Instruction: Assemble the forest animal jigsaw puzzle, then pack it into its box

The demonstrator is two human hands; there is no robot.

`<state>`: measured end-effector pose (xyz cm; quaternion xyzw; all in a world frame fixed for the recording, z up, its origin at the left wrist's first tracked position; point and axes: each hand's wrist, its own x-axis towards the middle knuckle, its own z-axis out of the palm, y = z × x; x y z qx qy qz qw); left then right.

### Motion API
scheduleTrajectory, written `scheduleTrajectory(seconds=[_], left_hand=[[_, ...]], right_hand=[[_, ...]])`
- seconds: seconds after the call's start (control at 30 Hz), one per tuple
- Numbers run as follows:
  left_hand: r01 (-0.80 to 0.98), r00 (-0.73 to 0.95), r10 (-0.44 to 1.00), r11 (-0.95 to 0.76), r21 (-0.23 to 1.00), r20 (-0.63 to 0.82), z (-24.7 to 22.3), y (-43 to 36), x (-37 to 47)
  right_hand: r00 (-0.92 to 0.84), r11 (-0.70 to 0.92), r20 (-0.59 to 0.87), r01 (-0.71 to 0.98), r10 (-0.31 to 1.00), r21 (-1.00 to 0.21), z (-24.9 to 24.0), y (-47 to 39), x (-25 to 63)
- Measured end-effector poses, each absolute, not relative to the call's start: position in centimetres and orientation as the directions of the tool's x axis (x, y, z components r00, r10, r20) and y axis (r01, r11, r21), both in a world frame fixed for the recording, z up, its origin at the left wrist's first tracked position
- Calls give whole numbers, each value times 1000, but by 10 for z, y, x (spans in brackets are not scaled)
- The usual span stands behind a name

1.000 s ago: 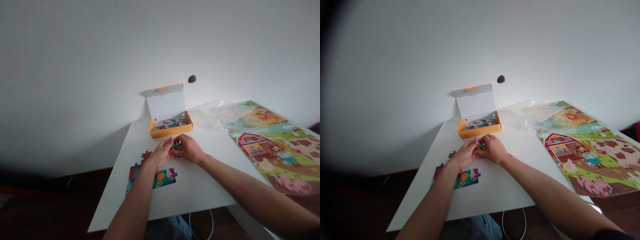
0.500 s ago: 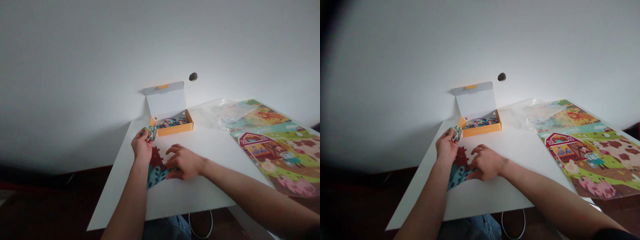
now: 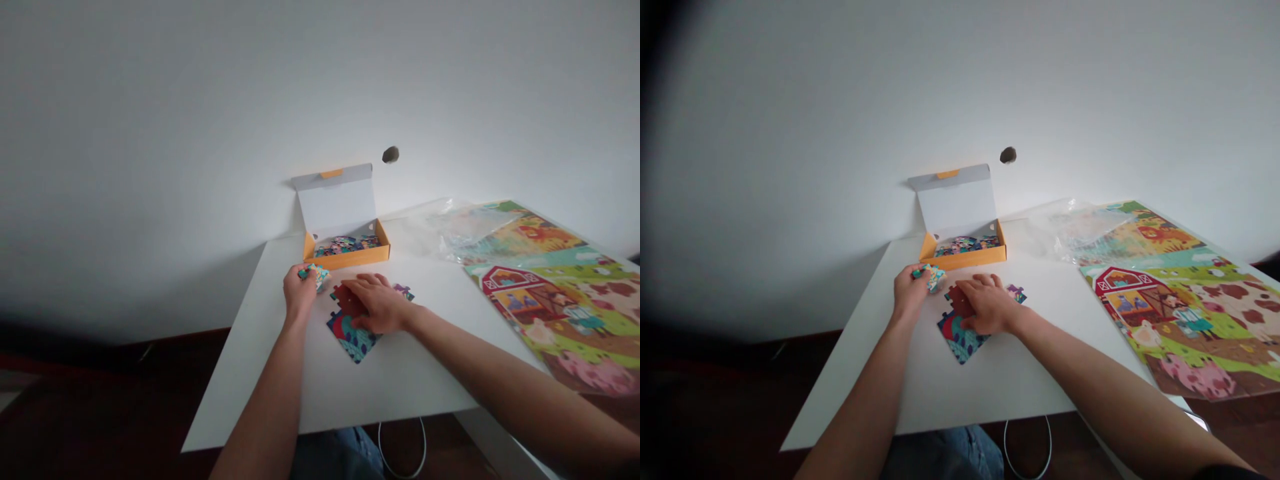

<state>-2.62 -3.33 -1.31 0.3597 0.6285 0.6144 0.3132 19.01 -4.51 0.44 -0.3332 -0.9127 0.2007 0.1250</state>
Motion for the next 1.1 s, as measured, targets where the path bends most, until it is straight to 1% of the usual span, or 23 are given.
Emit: scheduleTrajectory(seconds=[0.07, 0.13, 0.27, 0.37, 0.57, 0.7, 0.77, 0.9, 1.03, 1.1], left_hand=[[93, -564, 824, -5, 996, 57, -15, -34, -27], [108, -558, 828, 4, 994, 57, -16, -34, -26], [118, -515, 856, 15, 993, 48, -18, -34, -21], [119, -492, 869, 15, 993, 45, -18, -34, -18], [98, -460, 888, 30, 995, 18, -17, -36, -16], [80, -448, 894, 40, 996, 0, -16, -37, -16], [79, -441, 898, 44, 996, -5, -15, -37, -16], [86, -412, 911, 51, 995, -11, -12, -37, -18], [98, -337, 941, 66, 993, -29, -10, -40, -13], [107, -225, 973, 79, 991, -54, -9, -44, -7]], right_hand=[[-755, 694, 78, 552, 651, -462, 6, -43, 197], [-738, 690, 97, 564, 667, -453, 8, -43, 199], [-586, 603, 174, 702, 791, -378, 7, -52, 186], [-520, 552, 188, 763, 833, -337, 2, -55, 174], [-465, 502, 197, 752, 863, -428, -3, -51, 172], [-419, 474, 222, 790, 880, -389, -1, -52, 174], [-420, 470, 210, 789, 883, -396, -1, -51, 174], [-412, 463, 215, 738, 885, -491, -2, -49, 174], [-406, 493, 285, 655, 869, -572, -4, -48, 174], [-412, 511, 307, 627, 858, -588, -4, -48, 174]])
